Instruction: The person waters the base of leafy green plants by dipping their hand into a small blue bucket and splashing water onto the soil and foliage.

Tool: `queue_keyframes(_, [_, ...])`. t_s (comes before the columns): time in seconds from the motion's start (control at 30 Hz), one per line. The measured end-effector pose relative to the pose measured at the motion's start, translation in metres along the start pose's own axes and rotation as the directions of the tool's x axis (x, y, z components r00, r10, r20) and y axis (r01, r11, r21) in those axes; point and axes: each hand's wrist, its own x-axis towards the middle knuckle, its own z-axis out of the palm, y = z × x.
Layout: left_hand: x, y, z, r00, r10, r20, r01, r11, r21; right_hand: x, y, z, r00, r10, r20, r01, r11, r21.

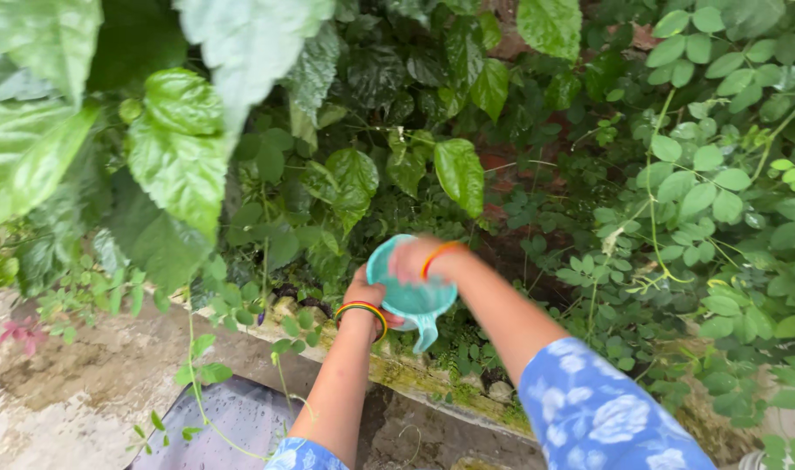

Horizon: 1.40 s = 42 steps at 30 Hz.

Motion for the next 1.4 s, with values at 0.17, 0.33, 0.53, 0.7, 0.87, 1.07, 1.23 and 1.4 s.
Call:
queue_keyframes(0.17, [-0.019, 0.002, -0.002, 0.994, 0.002, 0.108, -0.016, 0.992, 0.124, 0.003, 0.020, 0.099, 0.978, 0.207, 0.007, -0.176, 0.849, -0.498])
queue_keyframes(0.33, [-0.015, 0.003, -0.008, 0.994, -0.093, 0.064, 0.082, 0.986, 0.148, -0.019, 0.007, 0.075, 0.958, 0.150, 0.243, -0.088, 0.964, -0.250])
queue_keyframes(0.53, [0.004, -0.004, -0.010, 0.996, -0.036, 0.087, 0.024, 0.990, 0.137, -0.032, -0.060, -0.101, 0.660, 0.149, -0.736, 0.433, 0.725, 0.536])
queue_keyframes(0.7, [0.003, 0.000, -0.002, 0.999, -0.022, 0.047, 0.017, 0.993, 0.114, -0.052, -0.045, -0.089, 0.868, 0.114, -0.482, 0.124, 0.892, 0.434])
queue_keyframes(0.87, [-0.010, 0.010, 0.006, 0.990, -0.076, 0.116, 0.059, 0.987, 0.148, -0.028, -0.006, 0.029, 0.993, 0.120, -0.013, -0.115, 0.912, -0.393])
queue_keyframes(1.07, [-0.002, 0.004, 0.003, 0.991, -0.067, 0.114, 0.050, 0.987, 0.150, -0.021, 0.001, 0.053, 0.983, 0.161, 0.091, -0.103, 0.884, -0.457])
queue_keyframes(1.23, [0.007, -0.008, -0.012, 0.996, -0.054, 0.077, 0.048, 0.996, 0.070, -0.009, -0.044, -0.027, 0.978, -0.077, -0.196, -0.037, 0.852, -0.522])
queue_keyframes(1.4, [0.005, -0.007, -0.012, 0.996, -0.080, 0.033, 0.078, 0.994, 0.073, -0.010, -0.044, -0.105, 0.521, 0.161, -0.838, 0.381, 0.835, 0.397])
